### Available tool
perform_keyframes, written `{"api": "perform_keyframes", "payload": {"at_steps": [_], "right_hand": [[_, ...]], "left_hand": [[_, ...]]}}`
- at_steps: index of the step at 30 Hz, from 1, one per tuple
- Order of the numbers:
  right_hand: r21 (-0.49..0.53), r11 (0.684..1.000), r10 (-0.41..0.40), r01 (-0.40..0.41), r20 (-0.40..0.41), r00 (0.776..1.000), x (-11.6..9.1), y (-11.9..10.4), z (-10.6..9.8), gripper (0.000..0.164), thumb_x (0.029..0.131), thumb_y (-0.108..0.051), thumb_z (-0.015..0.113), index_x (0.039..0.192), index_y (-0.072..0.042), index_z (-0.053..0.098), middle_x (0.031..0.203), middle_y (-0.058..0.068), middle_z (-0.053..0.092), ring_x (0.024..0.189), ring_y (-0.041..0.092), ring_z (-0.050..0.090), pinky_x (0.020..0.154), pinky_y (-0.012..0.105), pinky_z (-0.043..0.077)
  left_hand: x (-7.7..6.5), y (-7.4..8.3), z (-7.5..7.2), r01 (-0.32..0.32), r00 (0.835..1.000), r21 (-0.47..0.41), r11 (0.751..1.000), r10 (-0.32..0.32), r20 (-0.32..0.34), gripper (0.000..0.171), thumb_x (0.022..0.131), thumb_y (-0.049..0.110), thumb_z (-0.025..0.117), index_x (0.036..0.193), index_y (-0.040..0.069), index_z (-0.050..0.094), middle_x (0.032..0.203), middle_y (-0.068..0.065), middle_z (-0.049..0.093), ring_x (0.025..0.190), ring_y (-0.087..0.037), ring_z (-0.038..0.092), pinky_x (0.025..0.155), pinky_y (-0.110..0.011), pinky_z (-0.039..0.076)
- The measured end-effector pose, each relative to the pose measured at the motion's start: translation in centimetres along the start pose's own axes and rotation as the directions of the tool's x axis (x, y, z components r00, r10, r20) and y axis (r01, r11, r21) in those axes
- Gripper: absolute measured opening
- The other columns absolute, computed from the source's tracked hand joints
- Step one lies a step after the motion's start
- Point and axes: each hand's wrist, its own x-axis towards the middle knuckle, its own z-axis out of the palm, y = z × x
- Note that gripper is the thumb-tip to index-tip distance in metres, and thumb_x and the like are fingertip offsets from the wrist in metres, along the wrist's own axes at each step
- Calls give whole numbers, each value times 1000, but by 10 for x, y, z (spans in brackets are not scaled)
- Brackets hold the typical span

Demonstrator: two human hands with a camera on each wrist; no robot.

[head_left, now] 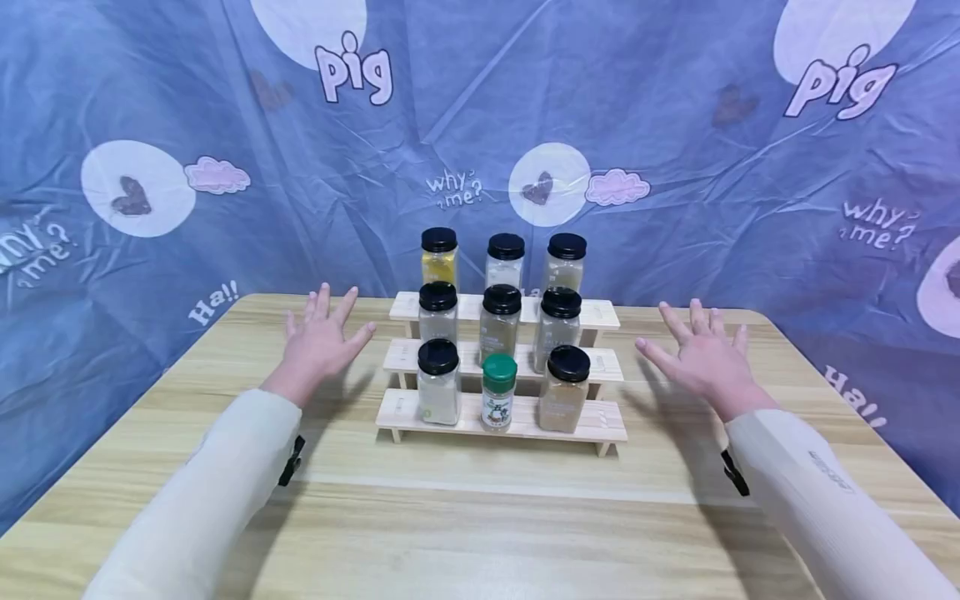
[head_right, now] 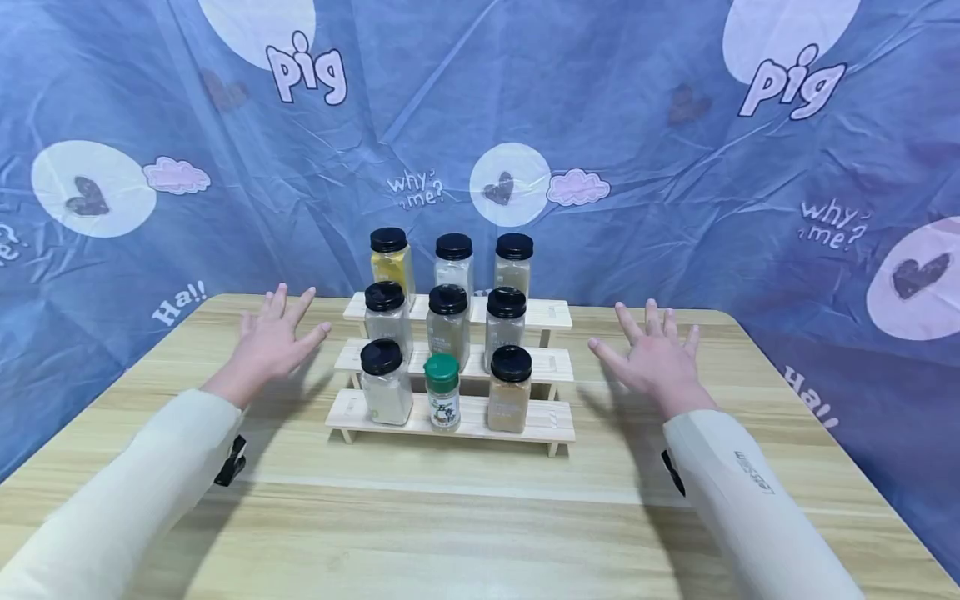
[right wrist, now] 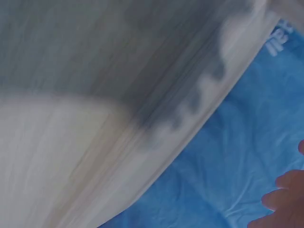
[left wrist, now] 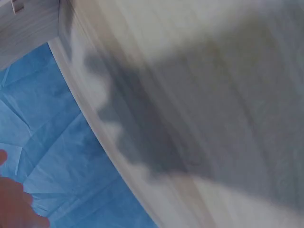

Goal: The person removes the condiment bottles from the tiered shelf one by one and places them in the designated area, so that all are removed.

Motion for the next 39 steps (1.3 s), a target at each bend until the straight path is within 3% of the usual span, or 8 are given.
{"api": "perform_keyframes", "payload": {"at_steps": [4, 8, 15, 18, 23, 31, 35, 39], "right_hand": [[33, 999, -28, 29, -32, 999, -11, -9, -3, 80, 90, -65, 28, 150, -15, 8, 146, 35, -1, 130, 58, 0, 97, 75, -6], [80, 994, -72, 76, -47, 996, -25, -23, -8, 78, 92, -61, 32, 150, -13, 10, 146, 35, 3, 133, 53, 2, 100, 73, -1], [242, 957, -137, 157, -96, 986, -54, -51, -13, 73, 94, -50, 42, 149, -13, 13, 146, 33, 16, 129, 54, 21, 100, 69, 20], [308, 936, -138, 171, -127, 982, -64, -63, -12, 70, 95, -47, 44, 149, -12, 17, 143, 31, 29, 124, 53, 32, 98, 67, 28], [456, 874, -115, 168, -142, 983, -74, -82, -7, 65, 94, -42, 48, 145, -8, 27, 133, 32, 43, 114, 51, 46, 93, 61, 39], [620, 758, -102, 201, -191, 976, -76, -107, 8, 61, 87, -30, 64, 135, -2, 40, 123, 27, 54, 113, 38, 54, 94, 48, 45], [669, 720, -78, 185, -186, 979, -74, -115, 16, 60, 82, -28, 71, 131, -6, 45, 116, 20, 61, 109, 31, 58, 93, 43, 48], [689, 709, -49, 149, -163, 985, -73, -122, 22, 62, 77, -31, 75, 127, -10, 46, 112, 17, 63, 106, 28, 60, 90, 40, 50]], "left_hand": [[0, 1, 3, -76, 995, -130, 989, 66, -77, 70, 95, 53, 35, 150, 16, 12, 152, -22, -5, 139, -42, -3, 106, -64, -7], [-1, 4, 7, -142, 985, -292, 946, 106, -137, 62, 95, 39, 46, 148, 15, 23, 153, -19, 4, 140, -39, 4, 109, -61, 4], [-9, 13, 16, -161, 982, -558, 814, 75, -175, 47, 94, 24, 53, 138, 8, 43, 149, -17, 25, 131, -38, 33, 109, -51, 27], [-12, 17, 21, -154, 982, -650, 744, 42, -185, 42, 93, 19, 55, 132, 5, 50, 143, -18, 38, 109, -28, 53, 92, -30, 47], [-17, 24, 31, -142, 982, -766, 626, -10, -190, 36, 91, 12, 57, 125, -2, 56, 127, -20, 55, 96, -3, 57, 77, -6, 45], [-23, 34, 41, -52, 988, -880, 472, -101, -113, 36, 89, 10, 59, 123, -1, 57, 109, -19, 64, 79, 6, 59, 75, -12, 50], [-25, 38, 41, -34, 992, -904, 426, -93, -81, 37, 89, 9, 59, 124, -2, 55, 113, -19, 63, 81, 4, 59, 77, -13, 50], [-25, 40, 42, -15, 997, -912, 410, -67, -46, 39, 89, 8, 59, 126, -3, 53, 123, -23, 56, 84, 4, 58, 79, -13, 49]]}}
